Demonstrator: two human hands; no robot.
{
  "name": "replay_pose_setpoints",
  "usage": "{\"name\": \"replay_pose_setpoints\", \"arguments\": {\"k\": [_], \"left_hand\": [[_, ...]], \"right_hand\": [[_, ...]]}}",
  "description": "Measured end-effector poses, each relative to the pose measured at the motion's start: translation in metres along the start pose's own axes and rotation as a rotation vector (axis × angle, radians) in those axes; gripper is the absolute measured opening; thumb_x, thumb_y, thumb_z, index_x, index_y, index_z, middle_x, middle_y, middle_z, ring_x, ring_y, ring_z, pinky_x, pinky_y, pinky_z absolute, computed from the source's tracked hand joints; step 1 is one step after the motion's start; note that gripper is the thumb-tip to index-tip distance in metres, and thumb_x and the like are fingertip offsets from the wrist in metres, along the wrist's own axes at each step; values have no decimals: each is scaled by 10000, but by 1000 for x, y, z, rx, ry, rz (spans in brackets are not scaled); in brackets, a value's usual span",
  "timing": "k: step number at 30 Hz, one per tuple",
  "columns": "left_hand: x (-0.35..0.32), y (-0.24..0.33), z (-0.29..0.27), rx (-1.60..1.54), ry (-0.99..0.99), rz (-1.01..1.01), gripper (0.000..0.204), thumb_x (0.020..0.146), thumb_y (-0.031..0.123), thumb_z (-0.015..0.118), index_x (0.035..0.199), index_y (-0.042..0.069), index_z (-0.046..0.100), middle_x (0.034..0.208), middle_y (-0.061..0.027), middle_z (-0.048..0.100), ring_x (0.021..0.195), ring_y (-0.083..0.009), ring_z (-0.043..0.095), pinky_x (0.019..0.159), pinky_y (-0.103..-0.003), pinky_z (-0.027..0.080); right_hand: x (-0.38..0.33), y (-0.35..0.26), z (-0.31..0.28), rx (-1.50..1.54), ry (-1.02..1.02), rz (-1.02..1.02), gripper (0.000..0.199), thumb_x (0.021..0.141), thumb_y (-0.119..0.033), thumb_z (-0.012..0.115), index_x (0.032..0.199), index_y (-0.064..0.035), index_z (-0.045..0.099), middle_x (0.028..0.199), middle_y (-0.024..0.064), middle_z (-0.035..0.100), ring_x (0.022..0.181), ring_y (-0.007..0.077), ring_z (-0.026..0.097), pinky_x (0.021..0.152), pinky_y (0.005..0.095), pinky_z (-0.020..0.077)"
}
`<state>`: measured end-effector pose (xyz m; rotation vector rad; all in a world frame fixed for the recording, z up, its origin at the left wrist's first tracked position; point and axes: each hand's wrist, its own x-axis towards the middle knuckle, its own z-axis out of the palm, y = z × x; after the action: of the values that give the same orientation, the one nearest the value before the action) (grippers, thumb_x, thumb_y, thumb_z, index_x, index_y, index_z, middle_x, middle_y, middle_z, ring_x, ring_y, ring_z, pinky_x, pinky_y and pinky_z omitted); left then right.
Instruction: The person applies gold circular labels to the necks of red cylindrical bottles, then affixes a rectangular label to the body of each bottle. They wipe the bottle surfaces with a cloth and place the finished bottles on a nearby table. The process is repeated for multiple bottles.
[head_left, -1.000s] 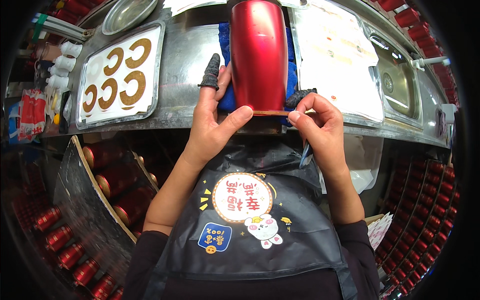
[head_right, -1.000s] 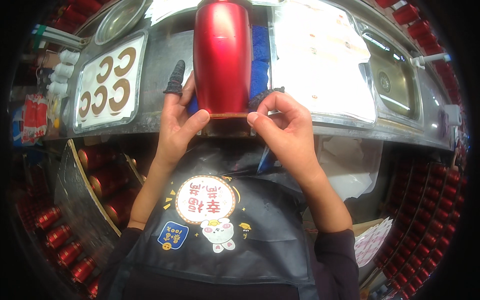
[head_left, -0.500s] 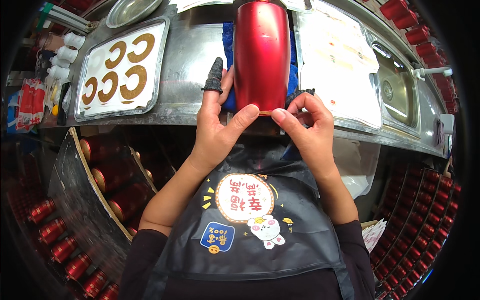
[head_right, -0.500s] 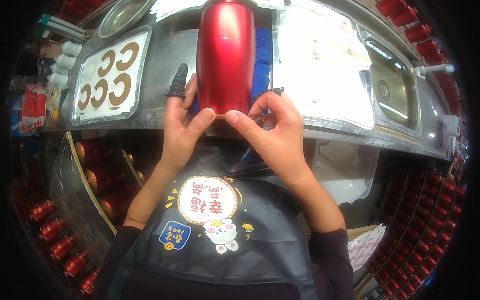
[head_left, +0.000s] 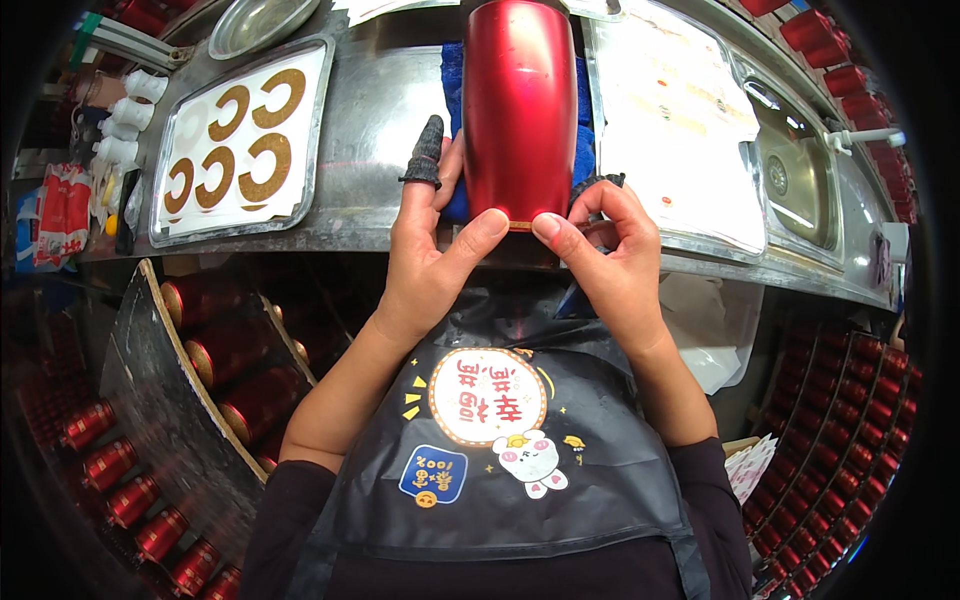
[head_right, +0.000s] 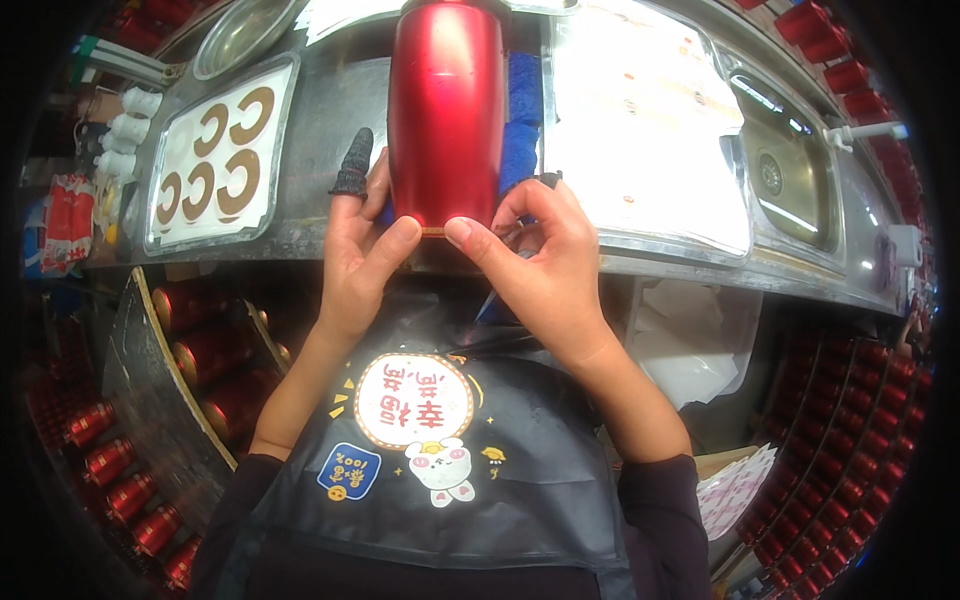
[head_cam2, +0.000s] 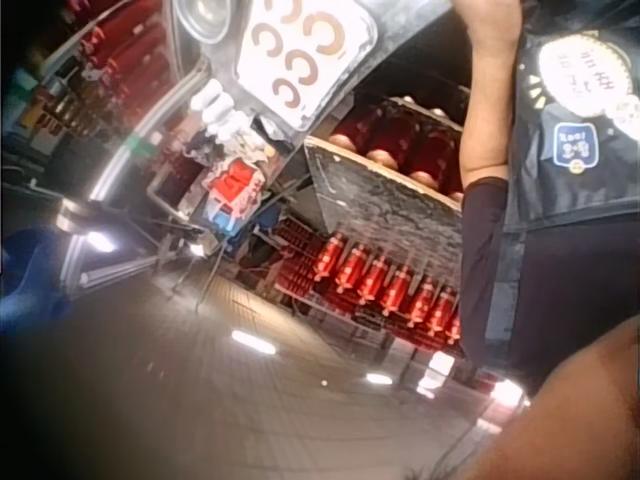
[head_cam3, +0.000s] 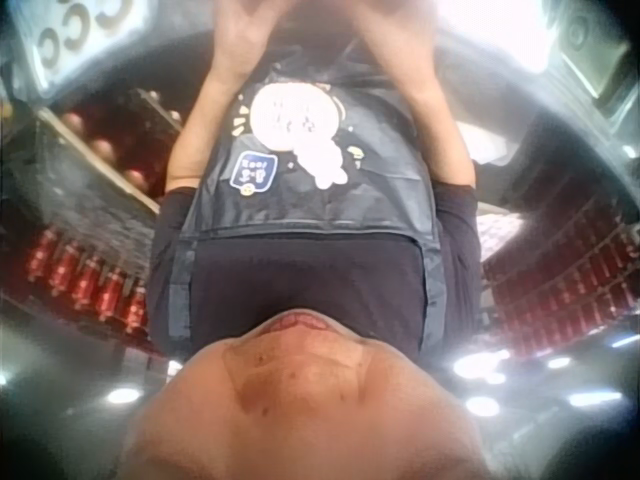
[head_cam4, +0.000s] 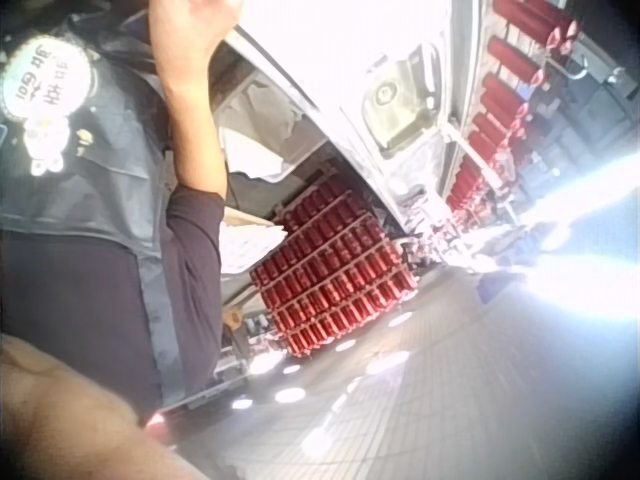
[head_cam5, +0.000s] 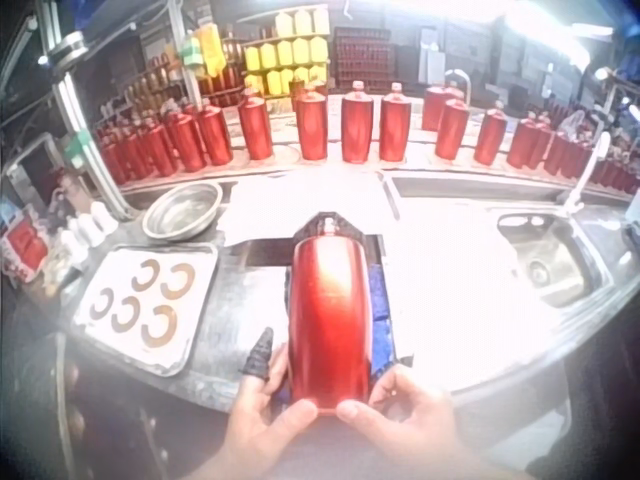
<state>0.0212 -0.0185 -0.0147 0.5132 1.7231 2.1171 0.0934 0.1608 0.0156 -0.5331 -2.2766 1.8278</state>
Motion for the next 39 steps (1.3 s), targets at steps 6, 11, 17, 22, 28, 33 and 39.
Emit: {"name": "replay_pose_setpoints", "arguments": {"k": [6, 11, 17, 22, 28, 33, 39], "left_hand": [[-1, 3, -1, -27, -3, -23, 843, 979, 144, 681, 1581, -95, 142, 1629, -273, 300, 1547, -298, 247, 1236, -397, 213], [-2, 6, 2, -20, 5, 3, 808, 989, 120, 649, 1596, -60, 148, 1638, -249, 300, 1519, -289, 314, 1237, -384, 206], [-23, 18, -7, 601, 136, 412, 555, 872, 188, 719, 1360, -53, 608, 1549, -282, 445, 1448, -384, 444, 1229, -552, 141], [-36, 8, -5, 972, 134, 420, 255, 841, 217, 737, 1040, 72, 801, 1523, -312, 461, 1415, -450, 465, 1192, -655, 117], [-41, 4, -6, 980, 129, 401, 252, 836, 208, 742, 1021, 46, 795, 1519, -327, 456, 1407, -454, 471, 1193, -660, 106], [-39, 11, -6, 1030, 107, 443, 262, 818, 196, 750, 996, 6, 783, 1522, -360, 429, 1411, -464, 462, 1190, -668, 95], [-32, 18, -1, 1154, 28, 498, 246, 763, 202, 777, 963, 61, 799, 1540, -350, 414, 1426, -484, 439, 1183, -688, 84]], "right_hand": [[-2, -1, -2, 20, 1, 13, 353, 822, -213, 872, 763, -17, 585, 821, 24, 520, 643, 63, 516, 555, 207, 413], [-1, -2, -3, -16, -11, 16, 352, 825, -220, 867, 767, -19, 584, 828, 24, 515, 642, 60, 514, 553, 206, 405], [-1, 1, -4, -42, -35, 11, 348, 847, -222, 855, 777, -17, 583, 855, 29, 515, 641, 59, 533, 551, 202, 421], [0, 0, -2, 17, -52, -8, 349, 866, -224, 846, 789, -10, 581, 875, 35, 520, 616, 65, 551, 535, 201, 431], [2, -1, -5, -3, -69, 0, 342, 859, -217, 848, 792, -7, 587, 842, 30, 531, 617, 61, 549, 540, 199, 430], [2, 3, -18, 139, -153, 53, 283, 878, -172, 812, 819, 2, 596, 895, 39, 547, 666, 59, 592, 561, 192, 434], [3, 11, -27, 212, -179, 60, 75, 883, -42, 665, 872, -33, 591, 833, -42, 567, 669, -9, 489, 600, 168, 371]]}}
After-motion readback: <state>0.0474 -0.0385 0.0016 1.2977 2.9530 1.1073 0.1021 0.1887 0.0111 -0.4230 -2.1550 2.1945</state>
